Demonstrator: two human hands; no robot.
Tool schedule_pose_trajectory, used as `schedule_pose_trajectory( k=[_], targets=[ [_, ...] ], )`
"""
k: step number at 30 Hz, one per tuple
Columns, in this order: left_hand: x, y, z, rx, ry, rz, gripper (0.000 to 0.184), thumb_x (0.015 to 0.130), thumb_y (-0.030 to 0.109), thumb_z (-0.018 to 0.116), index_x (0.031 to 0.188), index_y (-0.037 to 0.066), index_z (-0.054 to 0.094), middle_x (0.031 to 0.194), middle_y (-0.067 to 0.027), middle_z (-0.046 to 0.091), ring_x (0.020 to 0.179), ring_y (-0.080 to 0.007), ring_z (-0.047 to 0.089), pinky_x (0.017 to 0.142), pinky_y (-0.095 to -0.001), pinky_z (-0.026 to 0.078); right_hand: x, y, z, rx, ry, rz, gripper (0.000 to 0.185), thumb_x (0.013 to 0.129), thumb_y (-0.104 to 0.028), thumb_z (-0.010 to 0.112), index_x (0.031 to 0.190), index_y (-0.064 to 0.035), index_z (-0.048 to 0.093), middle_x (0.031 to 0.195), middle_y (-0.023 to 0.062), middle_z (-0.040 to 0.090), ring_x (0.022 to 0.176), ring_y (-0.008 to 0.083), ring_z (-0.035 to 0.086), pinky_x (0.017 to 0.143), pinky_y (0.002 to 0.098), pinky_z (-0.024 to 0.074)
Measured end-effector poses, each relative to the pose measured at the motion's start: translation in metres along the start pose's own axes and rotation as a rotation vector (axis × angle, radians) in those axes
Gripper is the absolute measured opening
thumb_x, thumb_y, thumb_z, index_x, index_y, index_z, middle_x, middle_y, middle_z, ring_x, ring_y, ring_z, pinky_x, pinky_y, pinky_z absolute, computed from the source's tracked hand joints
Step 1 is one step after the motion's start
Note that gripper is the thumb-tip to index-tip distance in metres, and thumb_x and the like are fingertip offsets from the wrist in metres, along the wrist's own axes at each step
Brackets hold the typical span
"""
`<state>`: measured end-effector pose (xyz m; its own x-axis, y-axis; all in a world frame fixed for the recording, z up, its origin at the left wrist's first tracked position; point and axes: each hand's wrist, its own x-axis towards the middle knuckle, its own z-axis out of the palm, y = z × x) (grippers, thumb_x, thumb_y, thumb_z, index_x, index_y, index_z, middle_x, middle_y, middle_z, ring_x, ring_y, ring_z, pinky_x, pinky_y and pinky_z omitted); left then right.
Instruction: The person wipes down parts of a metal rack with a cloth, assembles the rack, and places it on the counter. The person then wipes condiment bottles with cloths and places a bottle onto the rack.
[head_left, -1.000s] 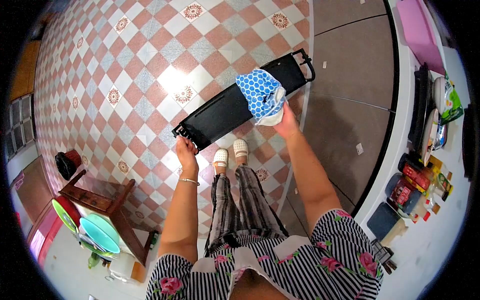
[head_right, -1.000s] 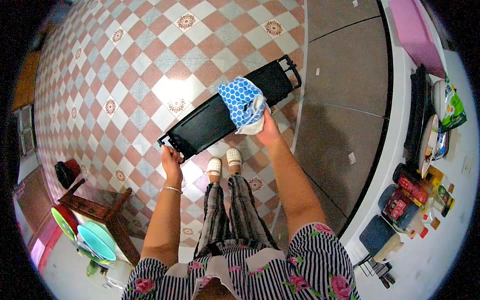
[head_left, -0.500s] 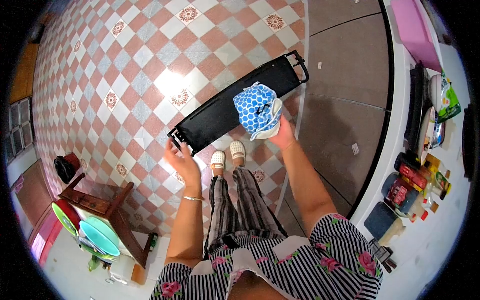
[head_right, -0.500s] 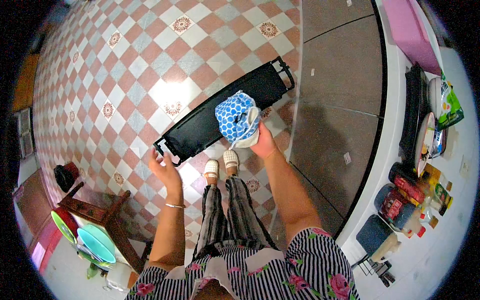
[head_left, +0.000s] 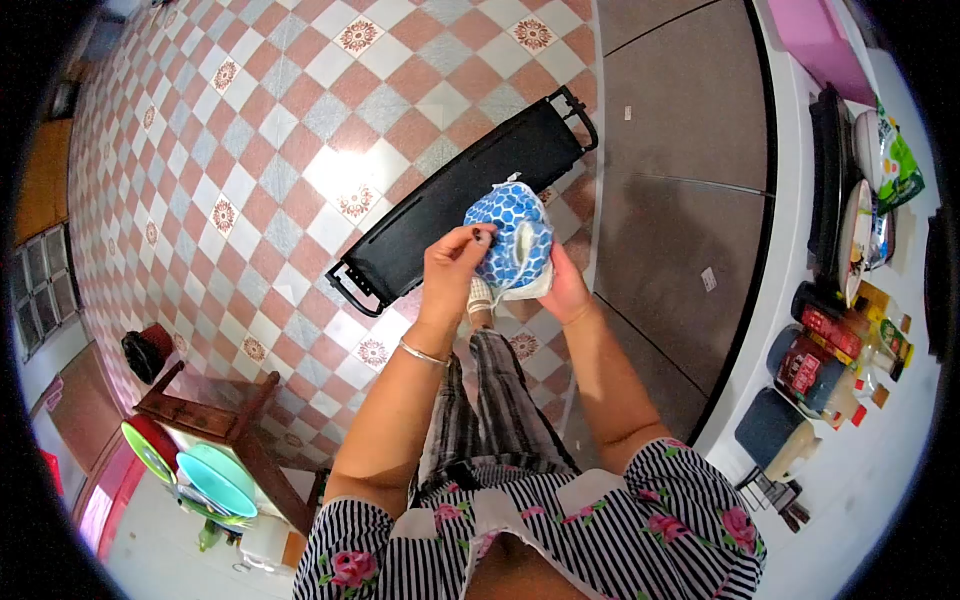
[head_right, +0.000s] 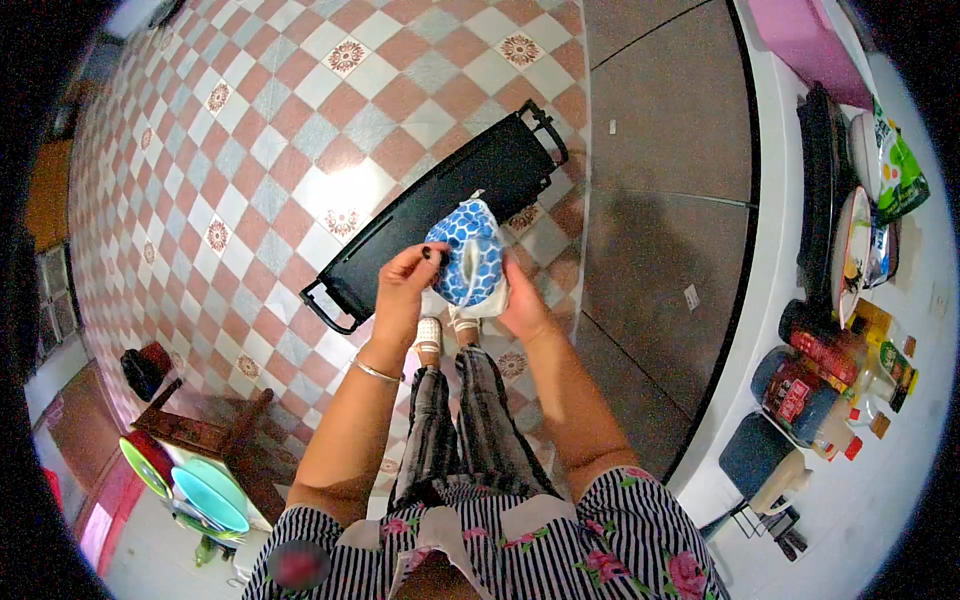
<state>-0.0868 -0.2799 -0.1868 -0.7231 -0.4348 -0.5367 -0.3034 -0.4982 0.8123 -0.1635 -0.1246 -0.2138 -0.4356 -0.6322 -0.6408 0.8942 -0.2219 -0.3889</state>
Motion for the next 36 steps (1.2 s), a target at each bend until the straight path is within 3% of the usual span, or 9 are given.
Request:
schedule_pose_trajectory(
  k=[1,8,12,13,18,25,26,29,36],
  targets=[
    [0.0,0.002,-0.002,-0.134,0.013,-0.163,0.016,0.088,0.021,0.063,0.097,0.009,0.067,0.098,0.0001,0.062,0.08,-0.0079,0.055,0.072,-0.023,0.045,-0.001,-0.001,-0.003,0.069,0.02,-0.001,0.048,0.1,-0.037,0.026,0.136,-0.0085,0.039,0.135,0.0078,0.046,0.122,0.0227,0.046,0.104,0.0397,0.0353],
    [0.005,0.009,-0.012,-0.472,-0.039,-0.269,0.027,0.094,0.026,0.054,0.116,0.011,0.057,0.11,-0.0032,0.062,0.088,-0.0115,0.06,0.077,-0.0241,0.05,0.006,-0.002,-0.007,0.115,0.196,-0.092,0.048,0.099,-0.038,0.03,0.135,-0.009,0.04,0.133,0.0089,0.048,0.121,0.025,0.047,0.104,0.042,0.035],
    [0.007,0.008,-0.017,-0.508,-0.045,-0.245,0.026,0.094,0.025,0.052,0.116,0.011,0.055,0.113,-0.0035,0.061,0.092,-0.0128,0.06,0.08,-0.0264,0.05,0.048,0.01,-0.028,-0.55,0.168,-0.17,0.046,0.097,-0.037,0.039,0.131,-0.0062,0.046,0.123,0.0077,0.055,0.115,0.0183,0.05,0.098,0.0313,0.0371],
    [0.007,0.008,-0.018,-0.513,-0.044,-0.232,0.026,0.094,0.025,0.052,0.115,0.011,0.056,0.113,-0.0034,0.061,0.093,-0.0129,0.06,0.08,-0.0266,0.05,0.062,0.01,-0.018,-0.579,-0.017,-0.21,0.045,0.095,-0.033,0.047,0.13,-0.0045,0.047,0.121,0.0111,0.056,0.113,0.0203,0.051,0.096,0.0325,0.0381],
    [0.009,0.003,-0.023,-0.328,0.004,-0.198,0.021,0.095,0.023,0.05,0.111,0.011,0.057,0.116,-0.0027,0.06,0.095,-0.0122,0.059,0.08,-0.0258,0.048,0.093,0.009,0.009,-1.552,0.166,-0.42,0.061,0.079,-0.023,0.066,0.133,-0.0062,0.043,0.124,0.0209,0.053,0.116,0.0328,0.05,0.098,0.0389,0.0379],
    [0.01,0.0,-0.029,-0.086,0.036,-0.109,0.023,0.095,0.025,0.052,0.11,0.01,0.06,0.104,0.0022,0.059,0.092,-0.0095,0.057,0.079,-0.0237,0.047,0.079,0.002,0.016,-1.286,0.074,-0.568,0.053,0.081,-0.021,0.064,0.127,-0.0006,0.049,0.127,0.0227,0.05,0.12,0.0363,0.046,0.102,0.0407,0.034],
    [0.01,0.0,-0.027,-0.067,0.033,-0.097,0.023,0.095,0.025,0.053,0.11,0.01,0.06,0.103,0.0025,0.059,0.091,-0.0093,0.057,0.079,-0.0233,0.047,0.076,0.004,0.015,-1.382,0.107,-0.692,0.043,0.082,-0.018,0.063,0.12,0.0013,0.055,0.12,0.0192,0.056,0.106,0.0282,0.057,0.092,0.0358,0.0428],
    [0.009,-0.002,-0.02,0.002,0.023,-0.015,0.021,0.094,0.023,0.053,0.109,0.009,0.06,0.101,0.0019,0.059,0.088,-0.0077,0.055,0.077,-0.022,0.046,0.049,-0.008,0.038,-1.036,0.061,-0.263,0.032,0.088,-0.013,0.058,0.117,0.0012,0.058,0.109,0.0083,0.062,0.099,0.0132,0.057,0.086,0.0279,0.0452],
    [0.005,0.0,0.001,-0.024,0.009,0.047,0.018,0.093,0.015,0.054,0.108,0.007,0.06,0.097,-0.0001,0.06,0.087,-0.0075,0.055,0.07,-0.0221,0.048,0.033,-0.01,0.035,-0.9,-0.015,-0.169,0.023,0.087,-0.007,0.06,0.108,0.0019,0.061,0.093,0.003,0.064,0.082,0.0077,0.058,0.073,0.023,0.0475]
  ],
)
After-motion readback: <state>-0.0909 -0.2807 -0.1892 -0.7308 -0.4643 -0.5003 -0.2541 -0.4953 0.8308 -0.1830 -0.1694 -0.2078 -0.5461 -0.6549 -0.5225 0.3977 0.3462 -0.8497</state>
